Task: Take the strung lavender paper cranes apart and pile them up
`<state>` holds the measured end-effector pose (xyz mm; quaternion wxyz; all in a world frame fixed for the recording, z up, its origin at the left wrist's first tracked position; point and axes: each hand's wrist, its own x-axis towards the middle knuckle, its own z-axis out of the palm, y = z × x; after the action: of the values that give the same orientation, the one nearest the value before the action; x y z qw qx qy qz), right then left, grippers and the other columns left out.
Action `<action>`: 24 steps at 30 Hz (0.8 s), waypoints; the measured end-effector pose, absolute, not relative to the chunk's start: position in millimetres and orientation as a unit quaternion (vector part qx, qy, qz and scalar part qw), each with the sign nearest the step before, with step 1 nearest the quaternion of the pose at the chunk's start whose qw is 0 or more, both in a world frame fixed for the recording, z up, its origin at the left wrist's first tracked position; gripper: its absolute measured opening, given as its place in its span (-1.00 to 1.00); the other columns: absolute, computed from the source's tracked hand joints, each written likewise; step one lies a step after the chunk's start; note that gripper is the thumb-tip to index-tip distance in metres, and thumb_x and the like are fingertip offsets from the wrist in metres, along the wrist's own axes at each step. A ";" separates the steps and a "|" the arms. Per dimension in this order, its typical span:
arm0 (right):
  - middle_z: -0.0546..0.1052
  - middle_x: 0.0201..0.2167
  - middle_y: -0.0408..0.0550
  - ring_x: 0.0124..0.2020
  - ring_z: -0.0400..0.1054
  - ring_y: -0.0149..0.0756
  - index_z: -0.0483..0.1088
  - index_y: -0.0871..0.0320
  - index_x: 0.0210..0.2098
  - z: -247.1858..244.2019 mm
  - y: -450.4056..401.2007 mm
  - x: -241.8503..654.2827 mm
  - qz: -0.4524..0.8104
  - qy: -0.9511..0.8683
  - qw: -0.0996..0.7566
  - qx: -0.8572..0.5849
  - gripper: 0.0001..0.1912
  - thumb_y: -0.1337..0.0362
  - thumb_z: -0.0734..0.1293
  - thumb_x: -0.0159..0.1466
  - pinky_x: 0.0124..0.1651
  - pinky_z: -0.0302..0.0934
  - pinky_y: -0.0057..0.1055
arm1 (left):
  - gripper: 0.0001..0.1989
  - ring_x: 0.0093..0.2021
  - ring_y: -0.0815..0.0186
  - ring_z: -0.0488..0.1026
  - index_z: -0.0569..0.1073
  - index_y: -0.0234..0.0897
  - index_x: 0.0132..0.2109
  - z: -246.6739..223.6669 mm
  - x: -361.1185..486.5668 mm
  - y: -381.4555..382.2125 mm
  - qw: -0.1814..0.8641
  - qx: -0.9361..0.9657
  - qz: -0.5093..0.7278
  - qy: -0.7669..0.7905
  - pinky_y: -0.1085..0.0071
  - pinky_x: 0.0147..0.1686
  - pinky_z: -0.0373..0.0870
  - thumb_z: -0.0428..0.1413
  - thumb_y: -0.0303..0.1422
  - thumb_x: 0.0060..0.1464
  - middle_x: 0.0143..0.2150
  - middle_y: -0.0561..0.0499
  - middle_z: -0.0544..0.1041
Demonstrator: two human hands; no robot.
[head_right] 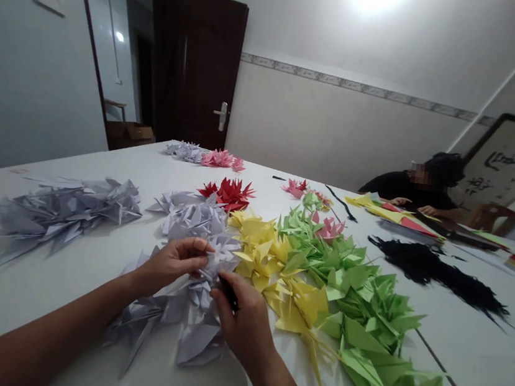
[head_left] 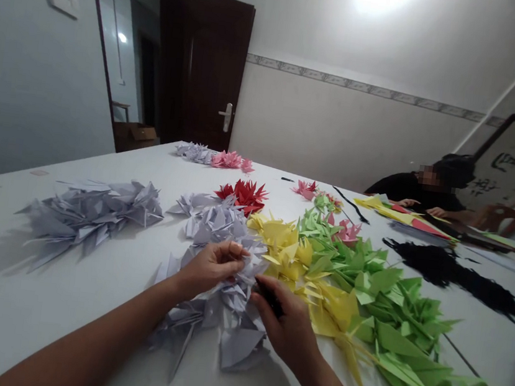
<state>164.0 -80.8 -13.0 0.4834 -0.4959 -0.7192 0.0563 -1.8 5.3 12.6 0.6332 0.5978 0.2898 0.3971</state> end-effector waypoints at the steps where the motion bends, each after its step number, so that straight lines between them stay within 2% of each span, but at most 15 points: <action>1: 0.58 -0.26 0.04 -0.29 0.50 -0.24 0.41 0.15 -0.13 -12.3 -81.2 164.1 0.056 -0.716 0.487 -0.497 -0.77 0.30 0.28 0.20 -0.24 0.39 -0.38 | -0.70 -0.47 0.44 0.34 0.49 -0.28 -0.30 13.2 -2.0 5.8 0.632 0.586 0.411 0.296 0.47 -0.48 0.38 0.30 -0.28 -0.24 -0.41 0.08 0.41; 10: 0.58 -0.25 0.03 -0.26 0.49 -0.23 0.41 0.16 -0.14 -15.9 -80.1 164.7 0.056 -0.726 0.462 -0.507 -0.77 0.30 0.28 0.20 -0.22 0.38 -0.39 | -0.66 -0.43 0.42 0.39 0.40 -0.29 -0.34 14.7 -2.8 7.3 0.686 0.506 0.443 0.279 0.42 -0.43 0.45 0.31 -0.26 -0.27 -0.42 0.09 0.42; 24: 0.58 -0.26 0.04 -0.28 0.48 -0.25 0.42 0.22 -0.15 -19.3 -77.7 165.9 0.062 -0.734 0.439 -0.514 -0.75 0.28 0.27 0.21 -0.22 0.36 -0.40 | -0.65 -0.42 0.44 0.37 0.40 -0.32 -0.30 18.6 -2.4 2.6 0.676 0.535 0.423 0.278 0.45 -0.41 0.42 0.29 -0.24 -0.23 -0.40 0.09 0.39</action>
<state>165.9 -77.7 -19.3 0.4394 -0.5137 -0.7343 0.0615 -2.4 2.6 18.6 0.6763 0.5351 0.2775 0.4234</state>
